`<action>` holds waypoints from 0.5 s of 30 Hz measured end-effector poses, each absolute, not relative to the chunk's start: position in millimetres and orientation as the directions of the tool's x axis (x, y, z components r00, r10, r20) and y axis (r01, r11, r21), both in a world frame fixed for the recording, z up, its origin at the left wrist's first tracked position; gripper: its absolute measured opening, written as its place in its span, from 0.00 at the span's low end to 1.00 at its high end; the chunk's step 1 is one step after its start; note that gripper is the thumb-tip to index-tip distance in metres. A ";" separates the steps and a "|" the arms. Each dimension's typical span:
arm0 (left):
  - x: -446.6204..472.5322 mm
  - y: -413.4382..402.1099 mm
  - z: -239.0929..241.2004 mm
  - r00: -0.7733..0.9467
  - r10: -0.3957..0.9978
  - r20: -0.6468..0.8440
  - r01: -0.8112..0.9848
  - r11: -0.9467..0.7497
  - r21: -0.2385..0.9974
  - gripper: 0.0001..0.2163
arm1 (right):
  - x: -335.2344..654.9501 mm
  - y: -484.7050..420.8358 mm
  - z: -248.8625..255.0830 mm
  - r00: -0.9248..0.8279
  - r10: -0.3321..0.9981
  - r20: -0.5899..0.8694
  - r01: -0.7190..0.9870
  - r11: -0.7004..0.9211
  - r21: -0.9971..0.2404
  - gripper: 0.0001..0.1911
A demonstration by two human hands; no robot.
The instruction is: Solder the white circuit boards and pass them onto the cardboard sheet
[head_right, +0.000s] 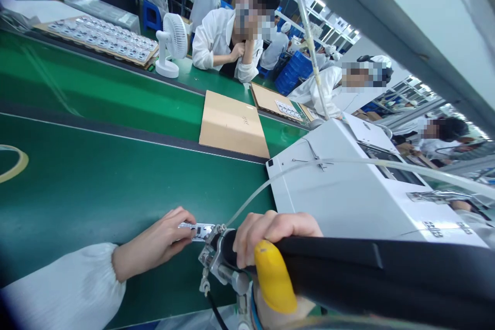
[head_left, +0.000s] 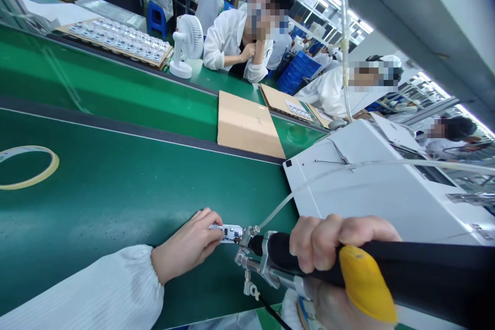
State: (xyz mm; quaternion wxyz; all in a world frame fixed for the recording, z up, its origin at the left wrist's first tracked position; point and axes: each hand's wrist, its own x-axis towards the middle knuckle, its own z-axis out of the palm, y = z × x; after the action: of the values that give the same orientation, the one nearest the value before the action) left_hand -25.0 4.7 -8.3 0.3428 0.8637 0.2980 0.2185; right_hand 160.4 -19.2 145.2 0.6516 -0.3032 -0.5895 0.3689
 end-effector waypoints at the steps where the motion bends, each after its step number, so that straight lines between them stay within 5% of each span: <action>1: -25.3 4.5 -7.8 0.731 0.661 0.168 0.362 -0.586 0.725 0.07 | 158.1 -19.3 144.8 0.062 0.842 0.535 -0.131 0.539 -0.832 0.14; 4: -26.7 4.1 -4.1 0.731 0.669 0.135 0.372 -0.556 0.744 0.07 | 157.4 -18.0 150.8 0.134 0.847 0.514 -0.152 0.530 -0.834 0.04; 8: -27.9 5.9 3.7 0.619 0.785 0.025 0.519 -0.433 0.736 0.12 | 180.5 -8.9 176.0 0.150 0.791 0.593 -0.119 0.610 -0.784 0.14; 11: -27.3 6.4 8.7 0.578 0.815 -0.041 0.601 -0.391 0.698 0.11 | 199.6 0.9 194.3 0.086 0.756 0.649 -0.105 0.654 -0.749 0.11; 15: -28.9 2.8 9.0 0.575 0.801 -0.167 0.649 -0.322 0.689 0.09 | 203.7 12.1 203.4 0.287 0.770 0.569 -0.096 0.614 -0.783 0.11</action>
State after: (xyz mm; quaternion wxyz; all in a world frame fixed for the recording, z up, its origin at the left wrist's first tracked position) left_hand -28.9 2.8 9.0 0.3702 0.8064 0.4496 0.1027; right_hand 203.7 12.1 203.4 0.7335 -0.3249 -0.5189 0.2953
